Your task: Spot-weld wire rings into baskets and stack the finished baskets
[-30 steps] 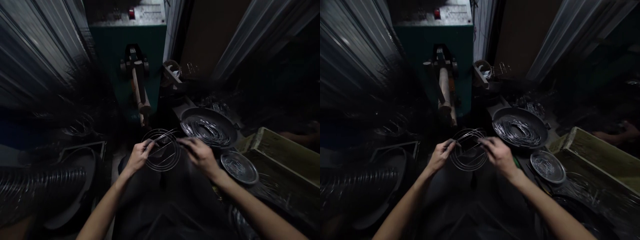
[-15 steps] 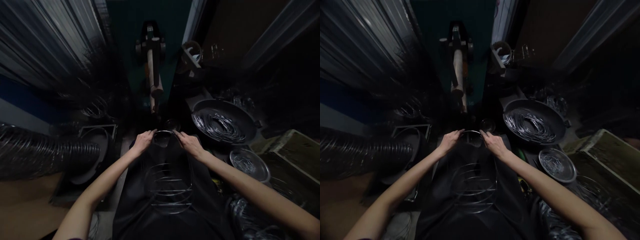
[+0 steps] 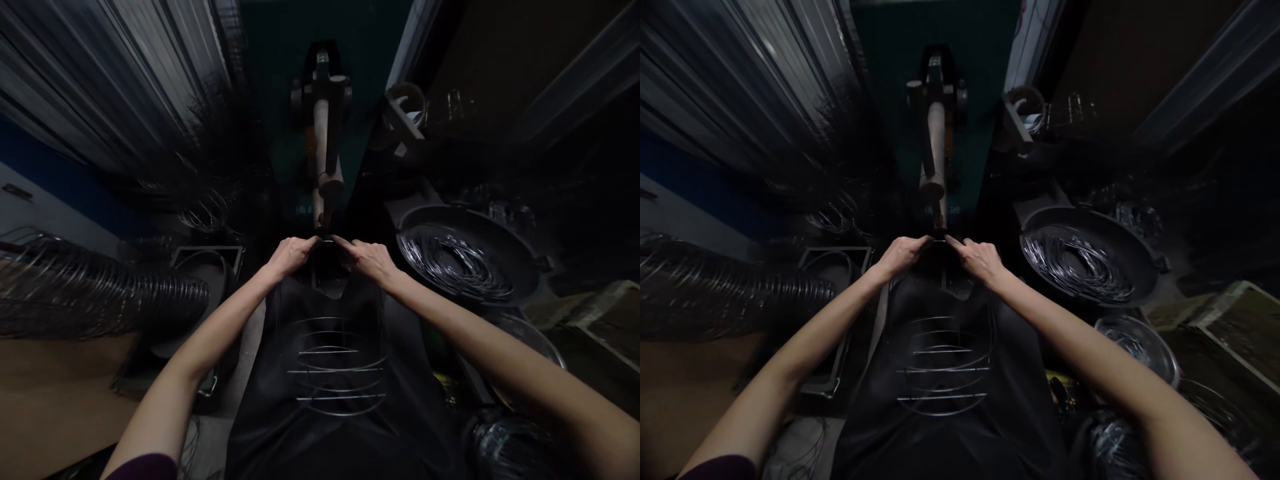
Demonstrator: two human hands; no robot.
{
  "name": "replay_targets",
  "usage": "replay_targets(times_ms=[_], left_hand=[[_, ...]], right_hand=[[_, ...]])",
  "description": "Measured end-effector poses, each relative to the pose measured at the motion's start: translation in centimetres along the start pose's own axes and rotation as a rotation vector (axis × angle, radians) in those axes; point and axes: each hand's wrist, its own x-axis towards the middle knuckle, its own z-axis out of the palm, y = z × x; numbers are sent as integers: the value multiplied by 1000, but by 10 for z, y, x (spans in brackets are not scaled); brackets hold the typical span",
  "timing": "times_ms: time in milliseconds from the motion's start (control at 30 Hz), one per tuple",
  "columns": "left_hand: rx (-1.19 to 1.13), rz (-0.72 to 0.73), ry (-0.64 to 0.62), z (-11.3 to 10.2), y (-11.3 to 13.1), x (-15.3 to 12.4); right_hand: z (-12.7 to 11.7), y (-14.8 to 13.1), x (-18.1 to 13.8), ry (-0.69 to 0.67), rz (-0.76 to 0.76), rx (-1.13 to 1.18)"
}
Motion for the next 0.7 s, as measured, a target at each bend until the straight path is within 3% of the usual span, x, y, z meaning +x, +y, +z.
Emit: replay_targets(times_ms=[267,700], left_hand=[[-128,27,45,-24,-9,10],[-209,39,111,-19,-21,23]], right_hand=[[-16,10,19,51,-6,10],[-17,16,32,58,10,35]])
